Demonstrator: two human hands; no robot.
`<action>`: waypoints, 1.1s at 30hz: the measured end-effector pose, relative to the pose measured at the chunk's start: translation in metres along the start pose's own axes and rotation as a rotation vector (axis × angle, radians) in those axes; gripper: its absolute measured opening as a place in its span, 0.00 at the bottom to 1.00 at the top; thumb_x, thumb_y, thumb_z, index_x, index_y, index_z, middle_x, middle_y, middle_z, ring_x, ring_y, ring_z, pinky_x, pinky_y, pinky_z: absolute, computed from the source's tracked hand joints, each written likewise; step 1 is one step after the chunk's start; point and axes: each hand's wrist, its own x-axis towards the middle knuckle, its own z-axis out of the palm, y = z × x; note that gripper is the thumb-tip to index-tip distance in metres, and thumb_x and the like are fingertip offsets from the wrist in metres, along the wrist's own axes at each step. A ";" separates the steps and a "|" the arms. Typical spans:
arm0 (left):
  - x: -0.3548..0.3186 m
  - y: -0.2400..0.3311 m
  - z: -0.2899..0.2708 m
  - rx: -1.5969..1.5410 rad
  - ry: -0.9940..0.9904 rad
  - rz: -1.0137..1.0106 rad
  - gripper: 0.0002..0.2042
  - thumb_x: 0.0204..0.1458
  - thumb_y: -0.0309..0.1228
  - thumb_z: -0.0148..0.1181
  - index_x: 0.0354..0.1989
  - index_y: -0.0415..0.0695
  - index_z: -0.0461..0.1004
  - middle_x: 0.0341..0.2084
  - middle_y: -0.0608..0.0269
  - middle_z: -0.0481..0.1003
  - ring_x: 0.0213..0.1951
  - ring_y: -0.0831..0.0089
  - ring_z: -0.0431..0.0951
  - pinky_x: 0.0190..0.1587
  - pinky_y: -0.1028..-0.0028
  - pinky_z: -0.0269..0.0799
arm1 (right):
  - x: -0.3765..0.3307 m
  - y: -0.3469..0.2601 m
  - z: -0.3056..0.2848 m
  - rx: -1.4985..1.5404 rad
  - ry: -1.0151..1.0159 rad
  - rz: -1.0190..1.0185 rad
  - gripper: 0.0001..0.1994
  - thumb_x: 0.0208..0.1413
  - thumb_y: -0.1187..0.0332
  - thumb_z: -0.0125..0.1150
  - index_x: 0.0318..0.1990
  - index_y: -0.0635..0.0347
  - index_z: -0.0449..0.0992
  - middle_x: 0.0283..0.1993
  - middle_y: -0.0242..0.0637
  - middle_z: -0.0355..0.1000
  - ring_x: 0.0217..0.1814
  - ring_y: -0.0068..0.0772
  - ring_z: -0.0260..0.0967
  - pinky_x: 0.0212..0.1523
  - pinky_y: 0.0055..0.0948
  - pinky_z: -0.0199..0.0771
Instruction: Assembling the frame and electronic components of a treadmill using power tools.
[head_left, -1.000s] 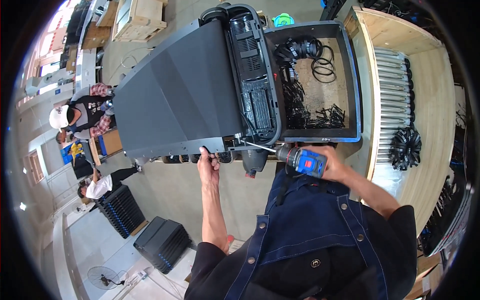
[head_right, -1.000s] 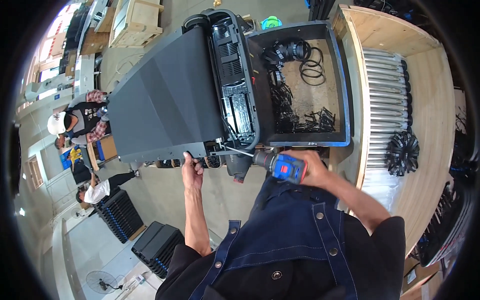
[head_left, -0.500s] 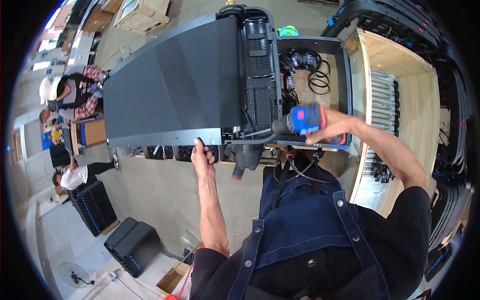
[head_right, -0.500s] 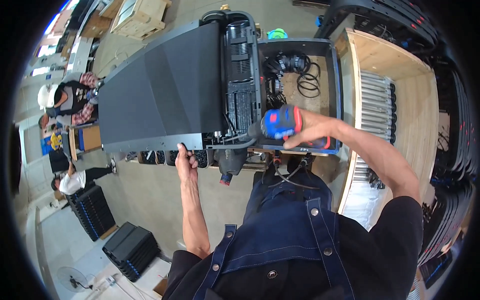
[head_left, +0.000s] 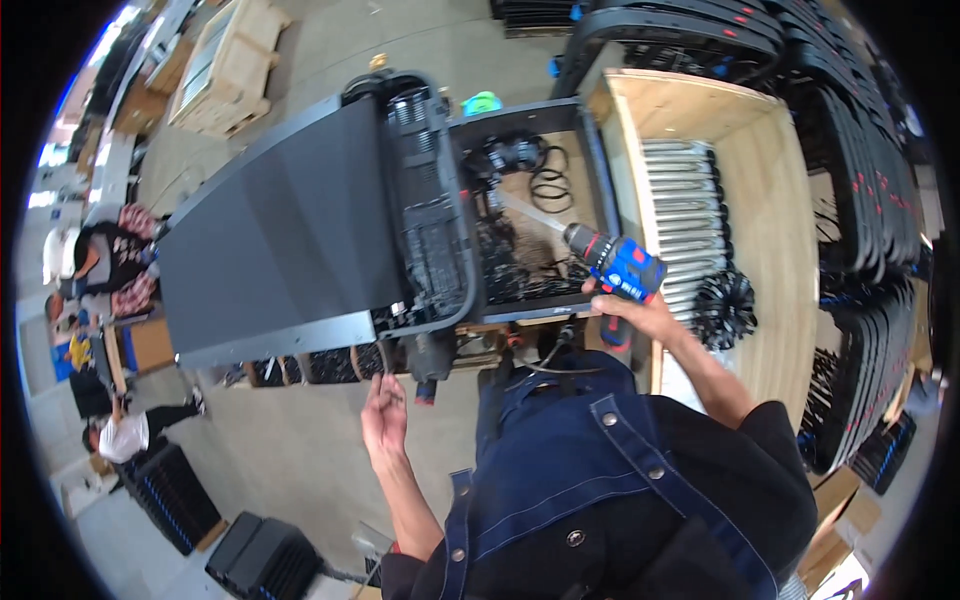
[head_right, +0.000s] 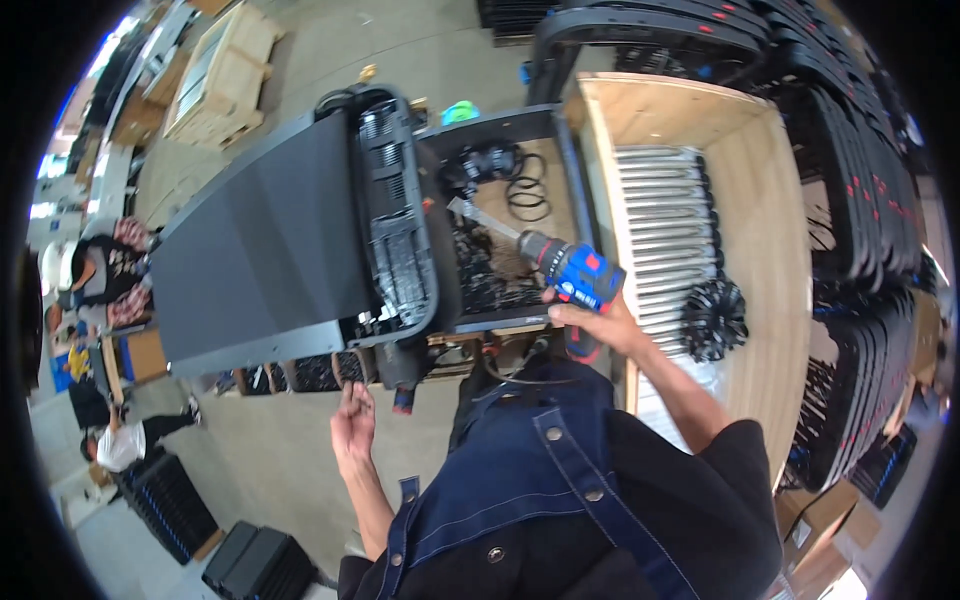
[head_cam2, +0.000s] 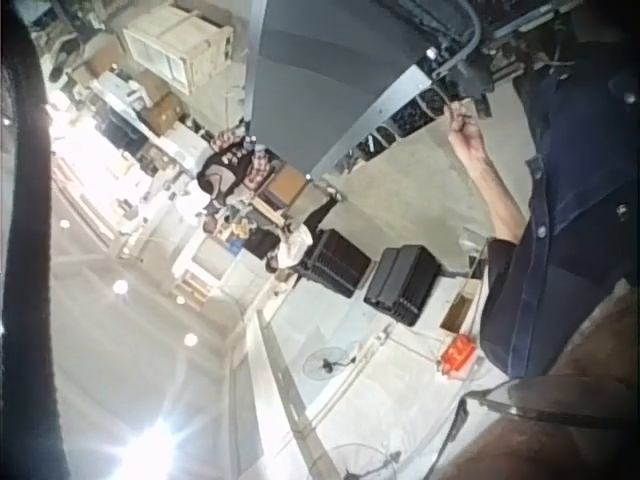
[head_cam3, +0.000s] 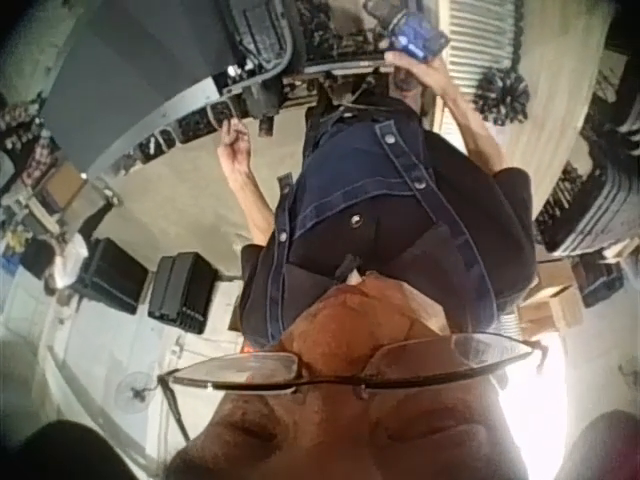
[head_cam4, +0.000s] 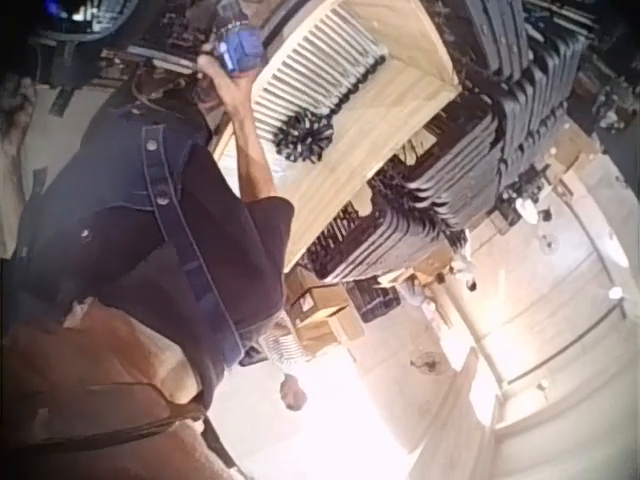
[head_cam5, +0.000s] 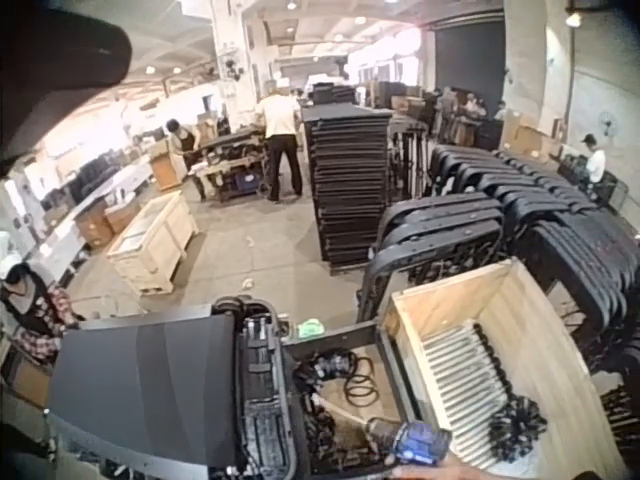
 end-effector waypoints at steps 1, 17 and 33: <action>-0.006 -0.008 -0.005 0.016 -0.066 -0.019 0.26 0.62 0.12 0.46 0.70 0.35 0.56 0.51 0.49 0.71 0.53 0.60 0.75 0.56 0.64 0.76 | -0.008 0.027 -0.006 -0.192 0.232 -0.151 0.16 0.56 0.72 0.73 0.51 0.61 0.77 0.45 0.33 0.80 0.45 0.21 0.76 0.49 0.28 0.78; -0.046 -0.057 0.079 0.969 -0.435 -0.130 0.12 0.65 0.37 0.61 0.45 0.39 0.79 0.31 0.62 0.80 0.29 0.78 0.79 0.33 0.78 0.75 | 0.065 0.159 -0.066 -0.689 1.143 -0.353 0.31 0.50 0.58 0.76 0.55 0.69 0.73 0.50 0.52 0.77 0.51 0.45 0.77 0.55 0.42 0.73; 0.005 0.045 0.131 1.508 -1.035 0.250 0.07 0.60 0.23 0.62 0.46 0.39 0.77 0.36 0.64 0.80 0.38 0.73 0.79 0.44 0.72 0.75 | 0.010 0.035 0.248 -0.363 -0.035 -0.081 0.08 0.60 0.70 0.64 0.40 0.68 0.80 0.31 0.43 0.77 0.30 0.35 0.76 0.33 0.35 0.76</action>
